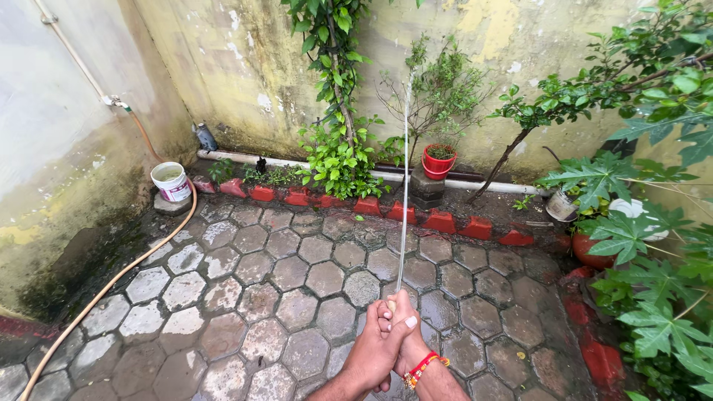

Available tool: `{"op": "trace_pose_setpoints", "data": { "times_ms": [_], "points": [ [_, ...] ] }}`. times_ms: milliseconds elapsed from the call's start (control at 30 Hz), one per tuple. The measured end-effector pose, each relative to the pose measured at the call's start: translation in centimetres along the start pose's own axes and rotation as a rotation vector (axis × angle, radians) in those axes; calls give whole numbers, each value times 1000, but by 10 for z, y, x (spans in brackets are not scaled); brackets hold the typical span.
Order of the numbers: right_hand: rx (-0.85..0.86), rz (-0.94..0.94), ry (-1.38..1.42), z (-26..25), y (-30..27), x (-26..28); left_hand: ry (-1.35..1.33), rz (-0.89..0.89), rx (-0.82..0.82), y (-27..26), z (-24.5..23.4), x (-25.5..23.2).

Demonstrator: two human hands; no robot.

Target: The person waters various potted plants and garden vegetation using a hose while walking around an outdoor patio.

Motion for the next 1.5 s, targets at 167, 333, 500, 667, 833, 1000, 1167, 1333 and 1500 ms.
{"op": "trace_pose_setpoints", "data": {
  "times_ms": [167,333,500,667,833,1000,1167,1333,1500],
  "points": [
    [-79,-7,65,-28,-8,4,45,26,91,1,23,-3],
    [-108,-22,149,-52,-23,13,68,18,159,1,49,-6],
    [-73,-78,91,-48,-21,20,33,5,121,1,48,-7],
    [-31,31,31,-15,-10,6,-14,23,33,0,19,-2],
    [38,55,-11,17,1,-12,-61,11,-56,-4,-10,7],
    [36,72,11,18,4,-18,-78,15,-54,-5,-13,8],
    [-26,50,30,-12,-7,-6,5,-21,14,-3,12,6],
    [-88,8,107,-56,-18,9,55,-6,111,2,52,2],
    [-95,-20,127,-79,-29,18,50,37,178,4,78,0]
  ]
}}
Point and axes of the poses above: each hand's wrist, its own y-axis towards the middle knuckle, its own z-axis out of the palm, x = y × z, the point moved 10 cm from there along y, towards the middle knuckle, and after that the axes turned 4 degrees about z, right-handed, at the moved point
